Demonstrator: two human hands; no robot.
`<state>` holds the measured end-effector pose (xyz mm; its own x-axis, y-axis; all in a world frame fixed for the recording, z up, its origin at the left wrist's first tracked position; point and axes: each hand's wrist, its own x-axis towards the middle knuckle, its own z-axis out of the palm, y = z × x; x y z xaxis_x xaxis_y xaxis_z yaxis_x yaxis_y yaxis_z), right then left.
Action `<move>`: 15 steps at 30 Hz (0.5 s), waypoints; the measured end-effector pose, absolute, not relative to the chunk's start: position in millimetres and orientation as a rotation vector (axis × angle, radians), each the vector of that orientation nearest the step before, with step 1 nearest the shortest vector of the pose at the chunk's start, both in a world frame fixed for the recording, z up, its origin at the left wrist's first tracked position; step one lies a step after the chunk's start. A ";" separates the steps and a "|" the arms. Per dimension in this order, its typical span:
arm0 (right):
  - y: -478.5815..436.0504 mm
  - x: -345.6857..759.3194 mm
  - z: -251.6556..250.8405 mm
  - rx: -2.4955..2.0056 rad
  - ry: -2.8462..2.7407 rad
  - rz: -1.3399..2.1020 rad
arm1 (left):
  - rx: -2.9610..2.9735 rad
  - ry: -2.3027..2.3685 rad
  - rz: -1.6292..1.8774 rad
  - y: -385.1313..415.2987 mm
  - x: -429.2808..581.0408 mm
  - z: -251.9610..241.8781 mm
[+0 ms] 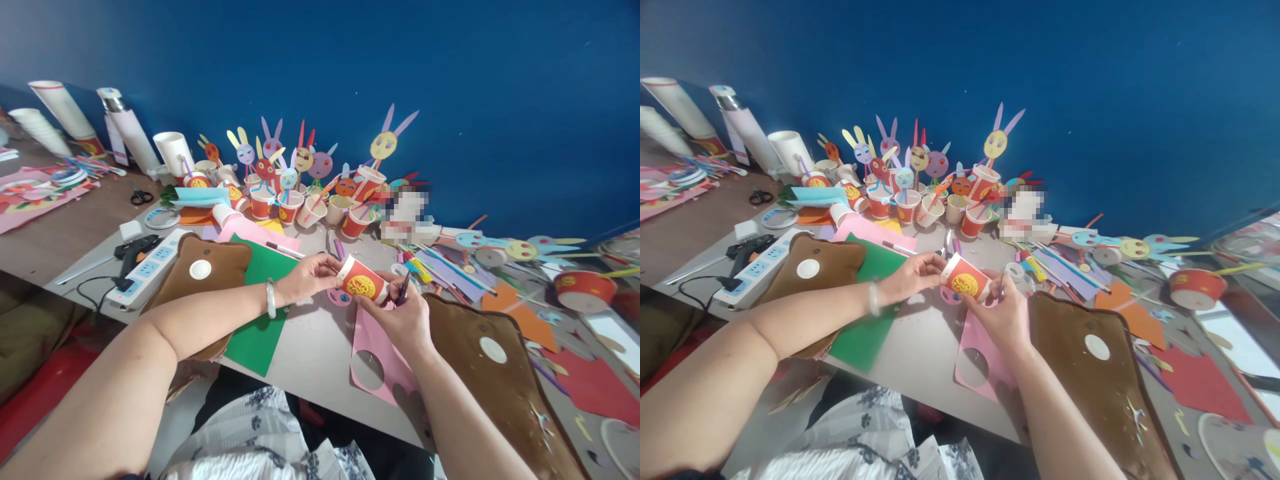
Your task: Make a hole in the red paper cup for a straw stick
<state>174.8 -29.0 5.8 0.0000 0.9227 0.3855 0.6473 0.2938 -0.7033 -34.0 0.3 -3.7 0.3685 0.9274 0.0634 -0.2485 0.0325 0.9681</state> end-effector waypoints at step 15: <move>-24.0 178.9 -3.0 -1.381 -1.820 0.415 | 2.003 0.720 1.264 -8.0 -36.2 -5.1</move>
<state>178.9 -24.0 -3.0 -0.0872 0.9149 0.3941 0.6535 0.3511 -0.6705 -36.2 -8.0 -5.1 0.3831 0.7360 0.5581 0.1050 -0.6350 0.7653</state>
